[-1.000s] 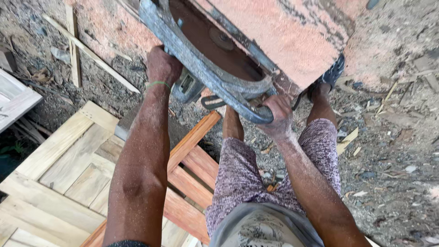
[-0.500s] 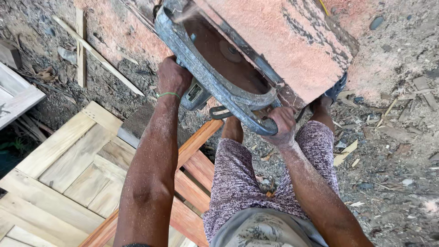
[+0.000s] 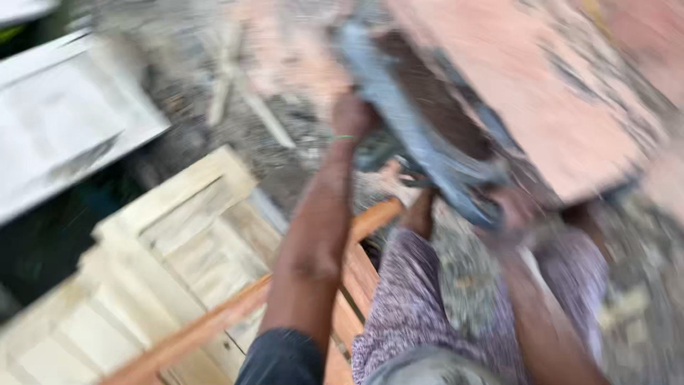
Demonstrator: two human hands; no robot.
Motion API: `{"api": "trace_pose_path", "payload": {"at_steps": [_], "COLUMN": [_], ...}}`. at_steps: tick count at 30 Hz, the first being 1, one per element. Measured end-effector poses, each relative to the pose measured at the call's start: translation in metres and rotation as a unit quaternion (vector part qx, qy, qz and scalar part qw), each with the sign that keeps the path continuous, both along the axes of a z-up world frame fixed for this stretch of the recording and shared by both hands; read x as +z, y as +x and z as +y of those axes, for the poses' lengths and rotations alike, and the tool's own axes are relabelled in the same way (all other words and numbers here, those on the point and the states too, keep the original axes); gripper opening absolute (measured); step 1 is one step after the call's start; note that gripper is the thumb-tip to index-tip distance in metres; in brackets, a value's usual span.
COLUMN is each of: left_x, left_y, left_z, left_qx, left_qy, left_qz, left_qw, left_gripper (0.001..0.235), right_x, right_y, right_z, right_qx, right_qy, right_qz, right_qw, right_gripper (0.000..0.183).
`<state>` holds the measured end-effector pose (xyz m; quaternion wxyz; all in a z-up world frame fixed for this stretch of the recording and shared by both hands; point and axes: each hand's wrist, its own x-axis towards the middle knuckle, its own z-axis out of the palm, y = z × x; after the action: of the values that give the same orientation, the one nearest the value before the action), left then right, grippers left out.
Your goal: The person uses a circular saw to cut a long plank of wood. They guide the saw along the length of the plank, creating sawdust as they work.
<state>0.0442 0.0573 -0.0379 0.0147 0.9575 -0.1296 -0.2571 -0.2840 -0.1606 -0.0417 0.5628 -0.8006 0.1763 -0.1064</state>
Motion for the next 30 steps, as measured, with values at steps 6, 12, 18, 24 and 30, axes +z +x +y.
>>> {"api": "trace_pose_path", "payload": {"at_steps": [6,12,18,24,30], "left_x": [-0.044,-0.007,-0.009,-0.001,-0.009], "left_y": [-0.024,-0.009,-0.012,0.002,0.007], "left_z": [-0.015,-0.023,-0.028,-0.033,-0.031], "left_qx": [0.188,0.152,0.175,0.203,0.175], "left_qy": [0.027,0.02,0.058,0.053,0.02], "left_qz": [0.087,0.078,0.104,0.116,0.068], "left_qw": [0.978,0.985,0.977,0.971,0.982], "left_gripper": [0.029,0.024,0.021,0.025,0.026], "right_x": [-0.022,-0.062,-0.036,0.013,0.012], "right_y": [-0.068,-0.079,-0.023,0.023,0.022], "right_z": [-0.04,-0.124,-0.143,-0.096,-0.038], "right_qx": [0.049,0.345,0.298,0.259,0.192], "right_qy": [-0.035,-0.202,-0.222,-0.14,-0.184], "right_qz": [0.413,0.539,0.394,0.308,0.171], "right_qw": [0.909,0.742,0.841,0.905,0.949], "right_gripper": [0.081,0.06,0.063,0.067,0.048]}}
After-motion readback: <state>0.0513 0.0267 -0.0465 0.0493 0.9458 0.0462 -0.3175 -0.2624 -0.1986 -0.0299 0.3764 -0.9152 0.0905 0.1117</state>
